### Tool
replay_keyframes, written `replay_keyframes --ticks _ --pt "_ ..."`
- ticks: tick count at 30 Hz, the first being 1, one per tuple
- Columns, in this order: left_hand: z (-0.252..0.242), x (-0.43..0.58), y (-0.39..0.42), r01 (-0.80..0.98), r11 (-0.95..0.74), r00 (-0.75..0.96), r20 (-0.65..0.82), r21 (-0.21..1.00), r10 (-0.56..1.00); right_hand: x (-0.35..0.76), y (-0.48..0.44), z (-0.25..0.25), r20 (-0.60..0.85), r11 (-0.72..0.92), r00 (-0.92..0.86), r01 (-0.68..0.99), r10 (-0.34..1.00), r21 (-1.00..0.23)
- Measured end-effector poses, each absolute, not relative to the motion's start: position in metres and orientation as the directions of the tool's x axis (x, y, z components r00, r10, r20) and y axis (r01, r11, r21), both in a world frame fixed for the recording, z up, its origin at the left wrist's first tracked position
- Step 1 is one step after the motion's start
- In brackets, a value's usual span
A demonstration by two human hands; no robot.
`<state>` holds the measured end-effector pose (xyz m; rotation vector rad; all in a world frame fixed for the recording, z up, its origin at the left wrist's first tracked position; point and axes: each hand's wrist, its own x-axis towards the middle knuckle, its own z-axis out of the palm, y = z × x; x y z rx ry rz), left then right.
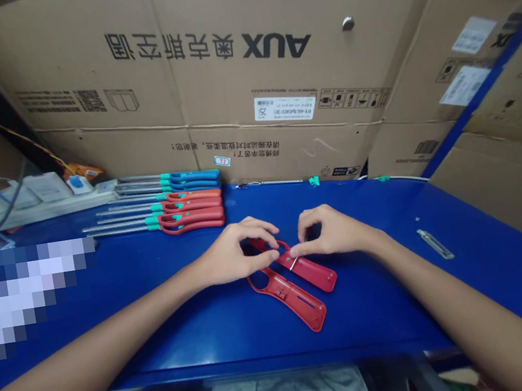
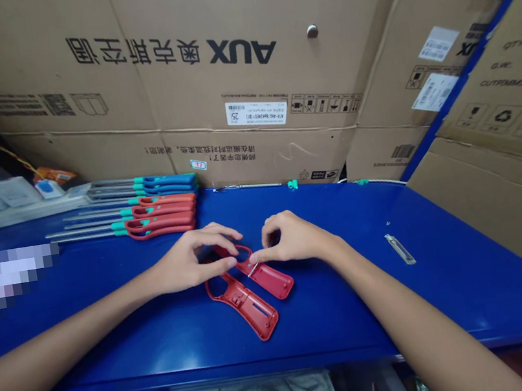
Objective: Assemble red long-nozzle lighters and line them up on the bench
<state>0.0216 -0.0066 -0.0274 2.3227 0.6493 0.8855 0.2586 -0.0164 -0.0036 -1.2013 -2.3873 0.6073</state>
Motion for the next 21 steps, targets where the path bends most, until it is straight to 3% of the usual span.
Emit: replay_keyframes --ticks 5,9,15,21 --pt "-0.021 0.02 -0.008 0.326 -0.788 0.415 0.67 0.522 0.615 0.268 -0.009 0.002 0.178 0.455 -0.467 0.59 0.866 -0.667" --pt "-0.019 0.016 -0.007 0.455 -0.751 0.29 0.719 0.477 0.632 0.276 -0.001 0.0 0.163 0.347 -0.355 0.553 0.92 -0.757" --pt "-0.028 0.013 0.0 0.49 -0.756 0.33 0.71 0.435 0.622 0.282 0.004 -0.002 0.055 0.14 -0.3 0.271 0.952 -0.952" --pt "-0.03 0.012 0.003 0.504 -0.775 0.401 0.692 0.381 0.6 0.278 0.006 -0.007 0.126 0.146 -0.152 0.134 0.98 -0.98"
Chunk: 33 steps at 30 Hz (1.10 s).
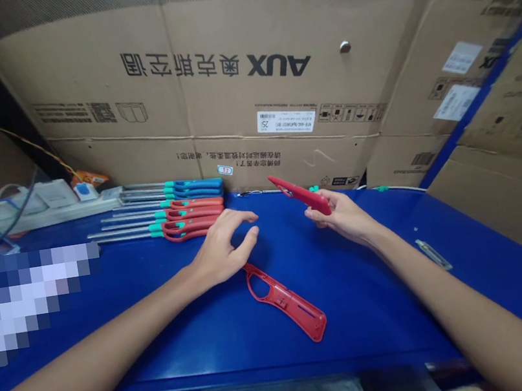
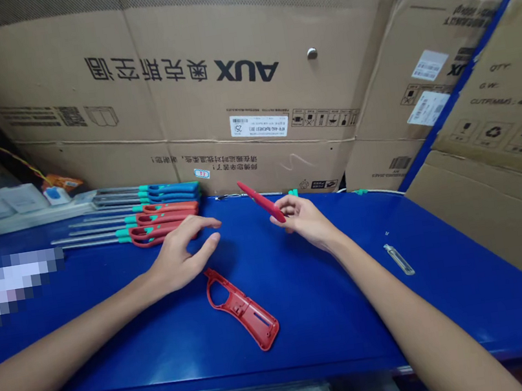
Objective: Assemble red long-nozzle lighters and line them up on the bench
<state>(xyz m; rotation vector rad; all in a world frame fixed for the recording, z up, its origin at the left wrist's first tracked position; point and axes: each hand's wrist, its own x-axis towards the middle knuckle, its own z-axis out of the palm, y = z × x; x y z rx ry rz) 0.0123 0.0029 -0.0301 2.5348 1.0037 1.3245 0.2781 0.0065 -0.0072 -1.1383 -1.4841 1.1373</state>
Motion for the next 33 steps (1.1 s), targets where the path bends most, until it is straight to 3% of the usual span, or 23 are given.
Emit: replay_keyframes --ticks 9,20,28,33 --pt "-0.0316 0.0141 0.0021 0.51 -0.779 0.5 0.611 0.365 0.614 0.2742 0.0054 -0.005 0.167 0.15 -0.132 -0.13 0.977 -0.98" --pt "-0.031 0.015 0.0014 0.506 -0.789 0.554 0.569 0.35 0.608 0.2732 0.0083 -0.0105 0.206 0.186 -0.139 -0.143 0.969 -0.972" --pt "-0.0342 0.0151 0.003 0.511 -0.784 0.589 0.521 0.352 0.618 0.2715 0.0054 -0.0043 0.109 0.07 -0.185 -0.204 0.977 -0.976" --pt "-0.0365 0.0144 0.0045 0.505 -0.783 0.591 0.516 0.362 0.62 0.27 0.0047 -0.0045 0.13 0.095 -0.149 -0.223 0.98 -0.97"
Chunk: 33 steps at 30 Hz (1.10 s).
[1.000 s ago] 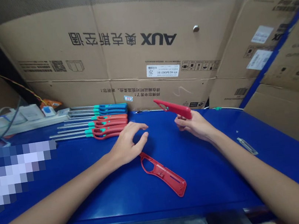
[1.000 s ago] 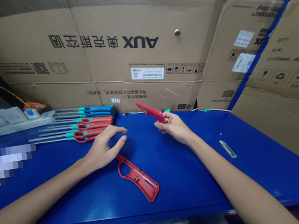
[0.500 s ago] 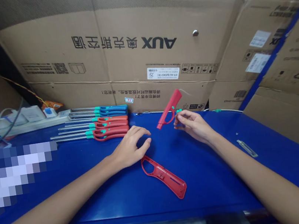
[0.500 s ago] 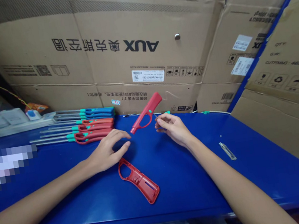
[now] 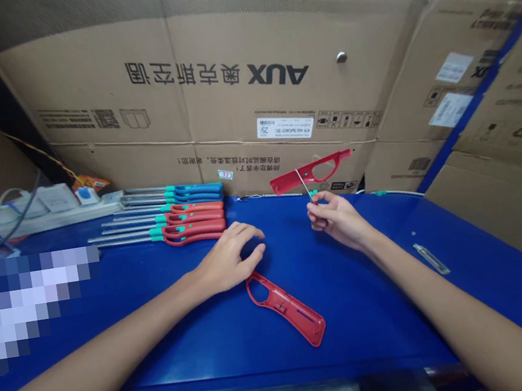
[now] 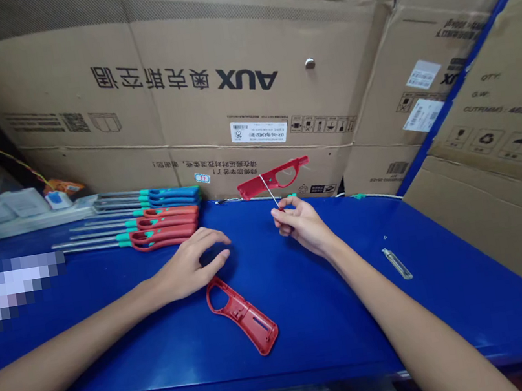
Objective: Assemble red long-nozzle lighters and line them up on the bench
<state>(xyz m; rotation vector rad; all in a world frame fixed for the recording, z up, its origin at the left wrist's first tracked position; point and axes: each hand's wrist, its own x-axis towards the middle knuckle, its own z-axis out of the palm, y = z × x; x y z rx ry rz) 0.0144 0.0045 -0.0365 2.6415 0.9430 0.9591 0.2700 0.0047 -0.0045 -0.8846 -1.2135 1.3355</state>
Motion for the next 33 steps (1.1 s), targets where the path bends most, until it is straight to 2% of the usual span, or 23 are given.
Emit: replay_keyframes --ticks 11,18,23,29,33 --pt "-0.0369 0.0153 0.0047 0.52 -0.772 0.601 0.486 0.366 0.635 0.2728 0.0103 -0.0121 0.189 0.171 -0.132 -0.138 0.973 -0.976" --pt "-0.0372 0.0152 0.0048 0.519 -0.769 0.61 0.469 0.372 0.639 0.2694 0.0069 -0.0081 0.109 0.068 -0.177 -0.22 0.978 -0.973" --pt "-0.0377 0.015 0.0044 0.524 -0.759 0.616 0.444 0.387 0.651 0.2689 0.0068 -0.0097 0.179 0.146 -0.144 -0.217 0.973 -0.965" --pt "-0.0375 0.0154 0.0039 0.533 -0.755 0.619 0.431 0.383 0.656 0.2711 0.0085 -0.0112 0.161 0.134 -0.155 -0.17 0.975 -0.976" --pt "-0.0375 0.0158 0.004 0.535 -0.752 0.62 0.426 0.385 0.659 0.2703 0.0084 -0.0086 0.124 0.091 -0.151 -0.208 0.981 -0.974"
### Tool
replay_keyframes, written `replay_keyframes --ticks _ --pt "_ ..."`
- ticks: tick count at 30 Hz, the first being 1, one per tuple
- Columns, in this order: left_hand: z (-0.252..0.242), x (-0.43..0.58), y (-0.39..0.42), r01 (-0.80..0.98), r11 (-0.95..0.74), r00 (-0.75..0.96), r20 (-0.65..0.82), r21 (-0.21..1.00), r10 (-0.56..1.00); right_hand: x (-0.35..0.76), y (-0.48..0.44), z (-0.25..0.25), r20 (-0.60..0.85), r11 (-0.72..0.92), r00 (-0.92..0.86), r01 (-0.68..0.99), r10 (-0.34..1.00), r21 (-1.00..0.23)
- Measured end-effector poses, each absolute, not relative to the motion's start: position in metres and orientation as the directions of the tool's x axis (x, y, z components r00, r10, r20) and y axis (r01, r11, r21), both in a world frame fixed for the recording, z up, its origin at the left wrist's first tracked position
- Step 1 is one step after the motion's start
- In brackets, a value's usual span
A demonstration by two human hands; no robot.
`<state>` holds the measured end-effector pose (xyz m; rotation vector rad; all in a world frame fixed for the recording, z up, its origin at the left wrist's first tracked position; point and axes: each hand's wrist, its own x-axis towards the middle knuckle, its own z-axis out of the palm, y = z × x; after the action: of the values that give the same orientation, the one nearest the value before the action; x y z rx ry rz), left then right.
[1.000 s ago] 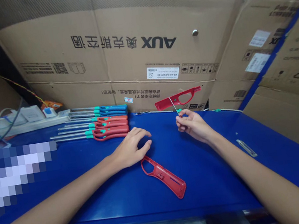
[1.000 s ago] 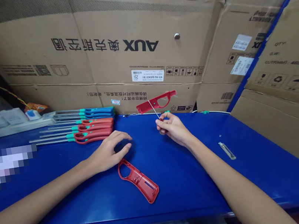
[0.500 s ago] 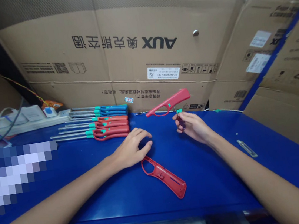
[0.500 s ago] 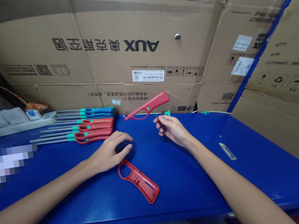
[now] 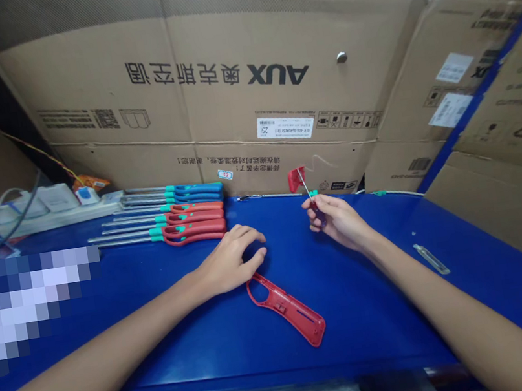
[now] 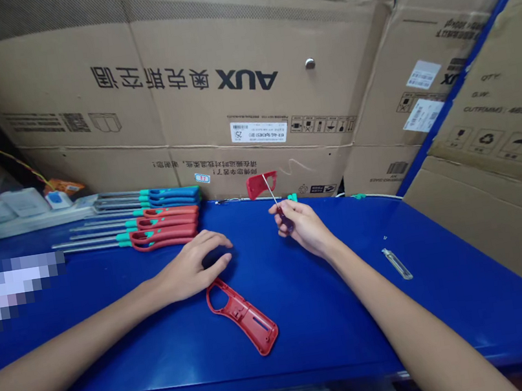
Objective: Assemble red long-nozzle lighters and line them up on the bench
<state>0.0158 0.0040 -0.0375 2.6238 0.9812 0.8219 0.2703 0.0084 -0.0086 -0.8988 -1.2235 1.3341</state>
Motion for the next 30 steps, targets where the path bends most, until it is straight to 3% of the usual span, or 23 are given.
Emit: replay_keyframes --ticks 4,11,20,27,30 --pt "-0.037 0.016 0.004 0.536 -0.751 0.623 0.419 0.387 0.66 0.269 0.008 -0.007 0.126 0.097 -0.117 -0.223 0.985 -0.97" --pt "-0.037 0.016 0.003 0.538 -0.75 0.623 0.417 0.385 0.661 0.268 0.01 -0.012 0.29 0.292 0.043 -0.064 0.956 -0.954" --pt "-0.036 0.016 0.003 0.541 -0.749 0.623 0.415 0.383 0.663 0.272 0.015 -0.018 0.363 0.36 0.085 0.048 0.928 -0.932" --pt "-0.036 0.016 0.003 0.54 -0.751 0.628 0.412 0.38 0.66 0.267 0.012 -0.016 0.252 0.249 0.001 -0.161 0.968 -0.955" --pt "-0.036 0.015 0.003 0.544 -0.749 0.631 0.404 0.378 0.662 0.265 0.01 -0.016 0.258 0.255 0.001 -0.164 0.966 -0.953"
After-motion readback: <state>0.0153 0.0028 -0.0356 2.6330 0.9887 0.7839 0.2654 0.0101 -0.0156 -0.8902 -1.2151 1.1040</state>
